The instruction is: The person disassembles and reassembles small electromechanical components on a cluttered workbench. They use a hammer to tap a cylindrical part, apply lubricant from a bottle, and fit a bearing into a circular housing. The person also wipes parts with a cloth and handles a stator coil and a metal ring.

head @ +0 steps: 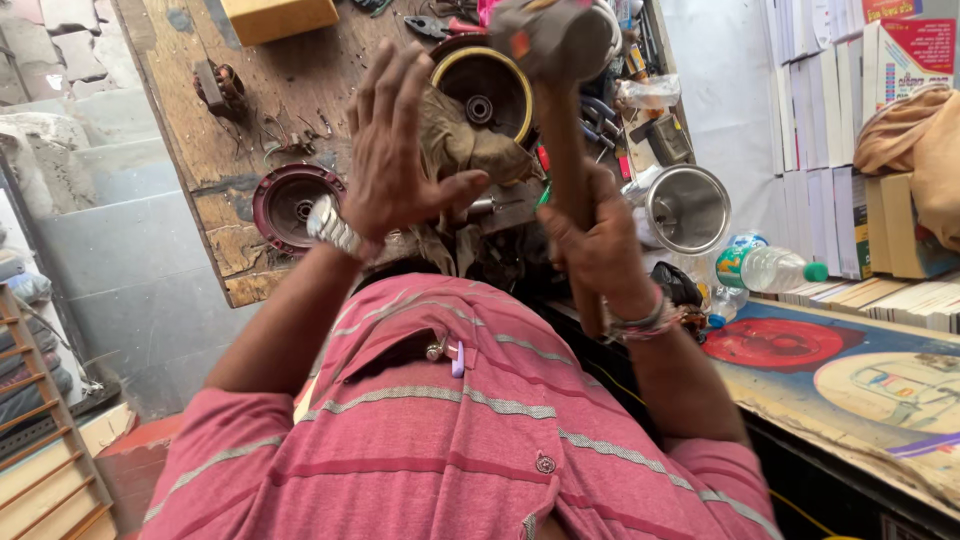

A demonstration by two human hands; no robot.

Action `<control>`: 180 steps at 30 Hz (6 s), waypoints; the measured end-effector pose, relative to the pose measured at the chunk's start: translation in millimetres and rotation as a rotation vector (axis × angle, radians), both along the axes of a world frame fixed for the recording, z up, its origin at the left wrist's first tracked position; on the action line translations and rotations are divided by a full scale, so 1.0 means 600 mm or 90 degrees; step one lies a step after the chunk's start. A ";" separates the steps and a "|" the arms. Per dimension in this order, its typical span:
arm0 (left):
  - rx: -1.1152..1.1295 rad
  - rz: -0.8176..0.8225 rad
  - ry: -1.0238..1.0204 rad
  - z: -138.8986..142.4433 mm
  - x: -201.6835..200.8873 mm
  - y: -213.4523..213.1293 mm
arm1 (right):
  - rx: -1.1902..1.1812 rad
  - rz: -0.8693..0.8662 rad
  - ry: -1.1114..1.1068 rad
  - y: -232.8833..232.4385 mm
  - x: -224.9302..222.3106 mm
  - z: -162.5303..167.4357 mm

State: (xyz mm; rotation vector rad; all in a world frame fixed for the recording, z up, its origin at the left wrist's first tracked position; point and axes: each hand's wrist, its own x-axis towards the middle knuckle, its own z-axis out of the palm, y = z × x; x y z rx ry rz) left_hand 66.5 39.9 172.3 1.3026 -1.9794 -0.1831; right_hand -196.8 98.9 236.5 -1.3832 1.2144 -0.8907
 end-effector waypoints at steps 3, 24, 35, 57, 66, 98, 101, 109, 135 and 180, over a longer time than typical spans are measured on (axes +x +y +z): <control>0.082 -0.022 -0.046 -0.030 -0.007 -0.018 | 0.103 -0.029 0.069 -0.011 -0.025 0.036; 0.149 -0.045 -0.053 -0.042 -0.019 -0.038 | 0.162 0.059 0.295 -0.015 0.012 0.043; 0.176 -0.058 -0.051 -0.046 -0.020 -0.044 | 0.166 0.061 0.413 -0.022 0.030 0.053; 0.150 -0.088 -0.005 -0.045 -0.013 -0.044 | 0.173 0.084 0.370 -0.034 0.014 0.058; 0.157 -0.085 -0.022 -0.049 -0.015 -0.048 | -0.175 0.121 0.422 -0.016 0.011 0.045; 0.137 -0.106 -0.006 -0.052 -0.009 -0.044 | 0.038 0.075 0.392 -0.023 0.031 0.071; 0.154 -0.122 0.001 -0.047 -0.009 -0.046 | 0.183 0.123 0.492 -0.043 0.023 0.043; 0.193 -0.106 -0.088 -0.048 -0.016 -0.053 | 0.243 0.042 0.076 -0.009 -0.040 0.036; 0.036 0.047 0.064 -0.121 0.033 0.010 | 0.055 -0.116 0.592 0.088 -0.240 -0.423; 0.058 0.034 -0.028 -0.050 -0.016 -0.048 | 0.231 -0.319 0.812 -0.306 -0.181 -0.315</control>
